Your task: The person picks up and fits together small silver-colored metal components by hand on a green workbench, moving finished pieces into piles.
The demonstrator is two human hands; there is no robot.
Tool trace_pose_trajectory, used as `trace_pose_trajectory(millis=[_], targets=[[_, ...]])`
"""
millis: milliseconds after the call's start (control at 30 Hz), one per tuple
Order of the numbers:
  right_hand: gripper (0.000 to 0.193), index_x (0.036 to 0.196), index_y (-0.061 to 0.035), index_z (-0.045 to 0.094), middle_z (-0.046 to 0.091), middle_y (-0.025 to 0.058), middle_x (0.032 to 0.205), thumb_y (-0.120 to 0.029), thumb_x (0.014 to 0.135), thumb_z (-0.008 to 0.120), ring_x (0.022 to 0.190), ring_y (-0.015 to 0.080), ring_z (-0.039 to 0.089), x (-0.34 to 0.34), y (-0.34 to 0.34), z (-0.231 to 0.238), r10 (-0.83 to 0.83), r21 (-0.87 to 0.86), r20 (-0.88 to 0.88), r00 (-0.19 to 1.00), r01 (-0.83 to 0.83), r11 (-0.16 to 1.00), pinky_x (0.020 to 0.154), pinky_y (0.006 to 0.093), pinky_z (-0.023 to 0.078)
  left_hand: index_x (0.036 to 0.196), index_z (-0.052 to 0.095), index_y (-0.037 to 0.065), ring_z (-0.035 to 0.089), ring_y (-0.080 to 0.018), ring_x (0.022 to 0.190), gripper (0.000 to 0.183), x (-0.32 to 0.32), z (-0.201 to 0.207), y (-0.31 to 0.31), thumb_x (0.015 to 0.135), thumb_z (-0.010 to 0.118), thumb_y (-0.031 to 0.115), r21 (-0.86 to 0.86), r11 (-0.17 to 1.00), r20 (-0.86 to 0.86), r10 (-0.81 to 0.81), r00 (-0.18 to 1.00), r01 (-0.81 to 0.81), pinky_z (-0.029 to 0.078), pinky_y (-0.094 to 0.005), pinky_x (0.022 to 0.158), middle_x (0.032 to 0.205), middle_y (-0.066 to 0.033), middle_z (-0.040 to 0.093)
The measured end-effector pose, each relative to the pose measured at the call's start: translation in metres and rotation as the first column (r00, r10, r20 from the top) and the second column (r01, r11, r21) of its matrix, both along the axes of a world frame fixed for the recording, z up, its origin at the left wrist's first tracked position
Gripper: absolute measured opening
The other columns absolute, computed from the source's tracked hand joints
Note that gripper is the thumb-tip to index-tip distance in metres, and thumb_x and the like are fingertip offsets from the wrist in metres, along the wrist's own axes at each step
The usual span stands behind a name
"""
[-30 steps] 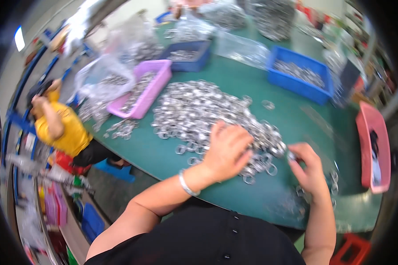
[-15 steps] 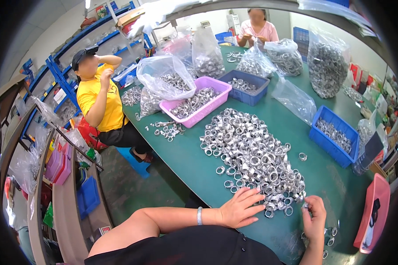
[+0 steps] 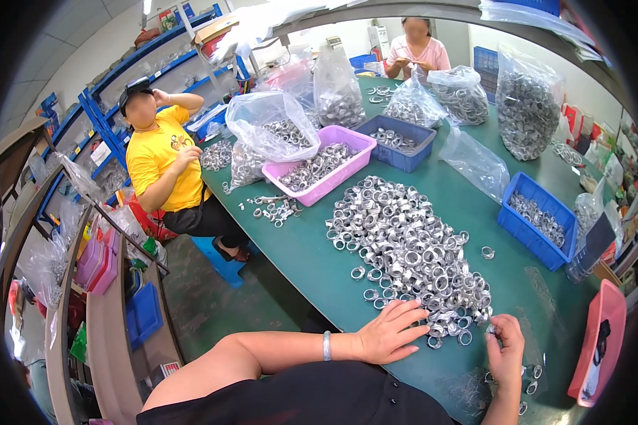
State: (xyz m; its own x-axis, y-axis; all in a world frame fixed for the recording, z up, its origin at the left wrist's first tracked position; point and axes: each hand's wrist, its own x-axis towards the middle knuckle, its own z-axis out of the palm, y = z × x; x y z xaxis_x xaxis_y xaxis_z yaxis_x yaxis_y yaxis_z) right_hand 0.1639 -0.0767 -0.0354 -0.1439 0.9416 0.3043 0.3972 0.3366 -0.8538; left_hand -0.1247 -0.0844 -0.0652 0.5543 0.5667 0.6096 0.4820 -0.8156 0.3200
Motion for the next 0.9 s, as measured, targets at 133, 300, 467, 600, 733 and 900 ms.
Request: trace_pose_trajectory(millis=[133,300,467,600,733,900], targets=[[0.028,0.100,0.0011,0.057,0.053,0.0076,0.102,0.011,0.073,0.055,0.076,0.0113,0.047,0.0030,0.0004,-0.0035,-0.002,-0.004,0.002,1.000,0.002,1.000,0.067,0.0222,0.040,0.117,0.053,0.005,0.038,-0.0377,0.125,0.046,0.0016,-0.0011,0.0004,0.077,0.068,0.021,-0.004,1.000,0.005,-0.011,1.000,0.011,0.033,-0.0511,0.097,0.129,-0.0168,0.044],[0.028,0.100,0.0009,0.058,0.053,0.0076,0.102,0.011,0.073,0.055,0.075,0.0112,0.047,0.0037,0.0015,-0.0071,-0.003,-0.006,-0.008,1.000,0.003,1.000,0.067,0.0219,0.040,0.118,0.053,0.005,0.037,-0.0379,0.126,0.046,0.0011,-0.0020,0.0004,0.077,0.068,0.020,-0.029,0.999,-0.010,-0.019,1.000,0.018,0.033,-0.0517,0.098,0.131,-0.0170,0.043],[0.029,0.099,0.0008,0.058,0.053,0.0076,0.101,0.011,0.073,0.055,0.075,0.0110,0.047,0.0049,0.0005,-0.0061,-0.007,-0.025,-0.009,1.000,0.007,1.000,0.066,0.0219,0.040,0.118,0.053,0.005,0.036,-0.0380,0.128,0.046,0.0016,-0.0030,0.0000,0.077,0.068,0.020,-0.029,0.999,-0.011,-0.020,1.000,0.020,0.033,-0.0518,0.099,0.132,-0.0171,0.042],[0.029,0.099,0.0007,0.058,0.053,0.0076,0.101,0.011,0.073,0.055,0.075,0.0109,0.047,0.0037,0.0004,-0.0036,0.002,-0.012,0.021,1.000,-0.002,1.000,0.066,0.0218,0.040,0.119,0.052,0.005,0.035,-0.0381,0.128,0.046,0.0006,-0.0030,0.0001,0.078,0.067,0.019,-0.040,0.999,-0.016,-0.027,1.000,0.026,0.032,-0.0521,0.100,0.132,-0.0173,0.042],[0.029,0.099,0.0010,0.058,0.053,0.0078,0.100,0.011,0.073,0.054,0.075,0.0113,0.047,0.0034,0.0007,-0.0034,0.001,-0.002,0.016,1.000,-0.001,1.000,0.065,0.0220,0.040,0.118,0.052,0.005,0.035,-0.0383,0.128,0.045,0.0013,-0.0033,0.0003,0.078,0.067,0.019,-0.039,0.999,-0.007,-0.026,1.000,0.026,0.032,-0.0521,0.100,0.132,-0.0175,0.042],[0.028,0.099,0.0013,0.058,0.054,0.0084,0.100,0.010,0.073,0.054,0.076,0.0123,0.049,0.0032,0.0000,-0.0007,0.010,0.011,0.026,1.000,-0.010,1.000,0.067,0.0228,0.041,0.118,0.052,0.005,0.035,-0.0385,0.129,0.044,0.0014,-0.0028,0.0001,0.079,0.066,0.017,-0.069,0.997,-0.014,-0.026,1.000,0.025,0.032,-0.0517,0.100,0.132,-0.0176,0.042]])
